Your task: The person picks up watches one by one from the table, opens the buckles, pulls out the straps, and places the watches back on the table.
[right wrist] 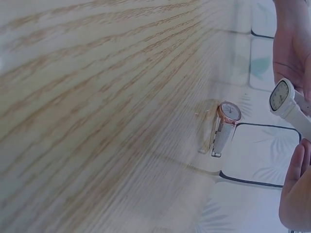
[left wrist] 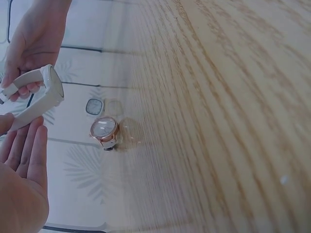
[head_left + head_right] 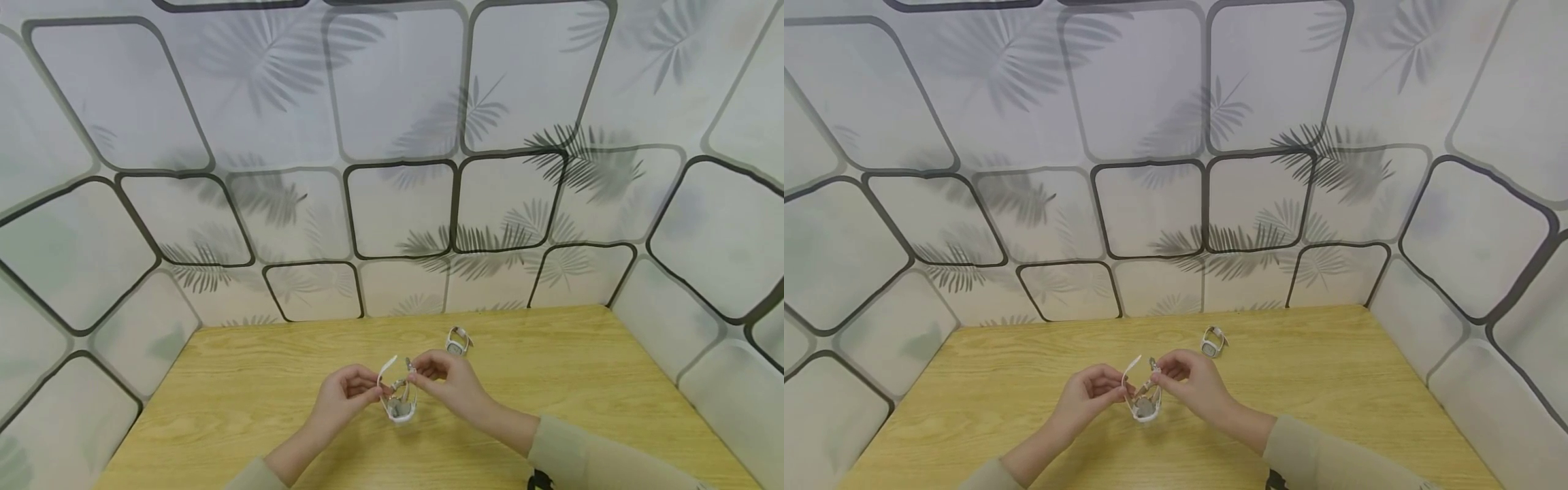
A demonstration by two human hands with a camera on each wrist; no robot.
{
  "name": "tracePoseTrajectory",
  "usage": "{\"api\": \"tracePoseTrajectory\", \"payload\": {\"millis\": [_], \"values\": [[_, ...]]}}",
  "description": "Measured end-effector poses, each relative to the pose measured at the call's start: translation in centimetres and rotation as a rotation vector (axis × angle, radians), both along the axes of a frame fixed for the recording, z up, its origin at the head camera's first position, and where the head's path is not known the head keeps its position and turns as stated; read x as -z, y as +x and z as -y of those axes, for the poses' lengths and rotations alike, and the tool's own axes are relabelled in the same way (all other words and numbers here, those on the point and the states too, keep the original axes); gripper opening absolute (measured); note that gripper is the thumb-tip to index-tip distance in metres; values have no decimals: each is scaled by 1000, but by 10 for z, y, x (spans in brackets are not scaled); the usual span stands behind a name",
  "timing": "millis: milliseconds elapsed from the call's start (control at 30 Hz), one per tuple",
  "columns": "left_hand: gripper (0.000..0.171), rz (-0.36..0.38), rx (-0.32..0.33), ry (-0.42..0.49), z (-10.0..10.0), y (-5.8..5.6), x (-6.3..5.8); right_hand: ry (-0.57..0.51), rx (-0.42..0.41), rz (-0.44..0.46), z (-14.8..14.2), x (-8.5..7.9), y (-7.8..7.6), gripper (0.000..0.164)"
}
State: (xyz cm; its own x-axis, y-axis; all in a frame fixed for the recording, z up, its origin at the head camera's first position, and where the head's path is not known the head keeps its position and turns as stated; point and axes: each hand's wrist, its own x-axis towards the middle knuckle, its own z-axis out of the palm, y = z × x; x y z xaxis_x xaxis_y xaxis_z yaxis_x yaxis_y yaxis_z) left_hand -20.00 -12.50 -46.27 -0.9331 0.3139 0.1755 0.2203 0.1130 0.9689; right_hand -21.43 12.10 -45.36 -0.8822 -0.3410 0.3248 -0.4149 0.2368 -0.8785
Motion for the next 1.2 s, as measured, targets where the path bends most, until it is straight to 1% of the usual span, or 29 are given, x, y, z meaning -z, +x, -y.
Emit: {"api": "tracePoseTrajectory", "payload": {"millis": [100,333,533,800,900,1067,1200], "values": [[28,7,-8,11,2,1,-1,-11,6,19,0,-1,1,14],[30,36,-15,39,3,0,-3,-47,34,116,-3,-4,0,16],[33,54,-21,69,5,-1,-3,-63,50,155,-4,-1,-4,17],[37,83,-22,123,8,-2,-3,-122,64,226,-5,1,-8,22],[35,95,-30,129,8,-3,-2,-139,69,252,-5,2,-8,24],[26,138,-57,141,10,-4,-1,-168,72,290,-6,2,-9,25],[27,159,-67,147,11,-5,0,-194,72,318,-6,3,-9,27]]}}
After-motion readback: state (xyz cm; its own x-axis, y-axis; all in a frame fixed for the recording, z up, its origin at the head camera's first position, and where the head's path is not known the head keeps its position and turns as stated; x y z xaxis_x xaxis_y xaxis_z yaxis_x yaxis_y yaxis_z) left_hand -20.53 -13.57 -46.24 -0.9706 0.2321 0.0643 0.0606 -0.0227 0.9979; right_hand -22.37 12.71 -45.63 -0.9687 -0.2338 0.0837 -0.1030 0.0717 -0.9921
